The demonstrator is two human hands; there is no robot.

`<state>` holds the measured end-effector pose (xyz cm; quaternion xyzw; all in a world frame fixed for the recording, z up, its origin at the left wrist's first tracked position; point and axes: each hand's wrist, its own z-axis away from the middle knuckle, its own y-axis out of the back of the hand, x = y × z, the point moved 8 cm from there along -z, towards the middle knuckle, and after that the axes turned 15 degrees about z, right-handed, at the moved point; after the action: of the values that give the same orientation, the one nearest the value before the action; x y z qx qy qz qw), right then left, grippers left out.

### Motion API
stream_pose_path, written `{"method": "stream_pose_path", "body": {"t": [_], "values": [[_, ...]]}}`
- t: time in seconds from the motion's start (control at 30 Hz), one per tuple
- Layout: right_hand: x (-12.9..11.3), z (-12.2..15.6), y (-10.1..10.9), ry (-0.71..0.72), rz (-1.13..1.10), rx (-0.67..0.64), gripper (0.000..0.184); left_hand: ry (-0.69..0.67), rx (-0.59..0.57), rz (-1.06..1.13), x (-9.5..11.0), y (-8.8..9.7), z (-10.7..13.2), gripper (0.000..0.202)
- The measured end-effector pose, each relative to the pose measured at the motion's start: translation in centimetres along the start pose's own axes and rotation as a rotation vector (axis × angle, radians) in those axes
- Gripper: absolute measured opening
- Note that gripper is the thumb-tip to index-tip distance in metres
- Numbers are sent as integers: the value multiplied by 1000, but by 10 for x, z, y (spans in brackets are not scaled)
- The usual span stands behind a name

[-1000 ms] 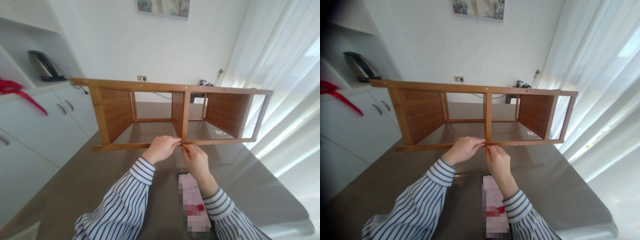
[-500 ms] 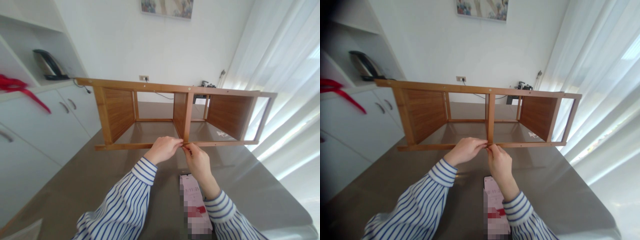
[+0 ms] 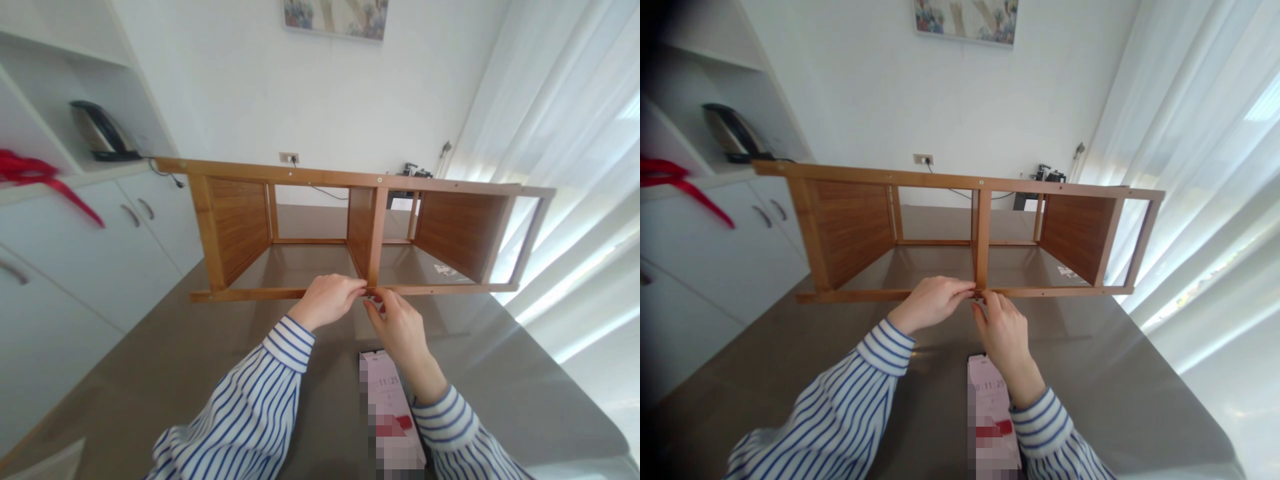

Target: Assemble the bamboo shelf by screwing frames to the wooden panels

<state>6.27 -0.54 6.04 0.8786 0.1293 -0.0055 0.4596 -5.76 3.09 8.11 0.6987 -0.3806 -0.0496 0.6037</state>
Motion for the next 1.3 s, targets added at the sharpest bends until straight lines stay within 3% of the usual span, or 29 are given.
{"method": "stream_pose_path", "body": {"t": [0.13, 0.23, 0.33, 0.47, 0.6, 0.93, 1.3], "values": [[9, -3, 3, -48, 18, -15, 37, 9, -7, 0, 0, 0, 0, 38], [13, -11, -1, -34, 69, -111, 43, 11, -8, -2, 0, 0, 0, 39], [12, -22, -7, 10, 53, -253, 31, 18, -8, -8, -1, 0, 1, 39], [10, -37, -17, 46, -163, -422, 14, 21, -14, 6, -3, -1, 1, 38], [9, -46, -26, 100, -277, -523, 14, 15, -16, 15, -3, -1, 2, 37], [6, -45, -35, 89, -427, -566, 26, 50, -45, 54, -8, -1, 3, 37], [3, -43, -33, 58, -455, -559, 24, 47, -137, 102, -8, -5, 3, 36]]}}
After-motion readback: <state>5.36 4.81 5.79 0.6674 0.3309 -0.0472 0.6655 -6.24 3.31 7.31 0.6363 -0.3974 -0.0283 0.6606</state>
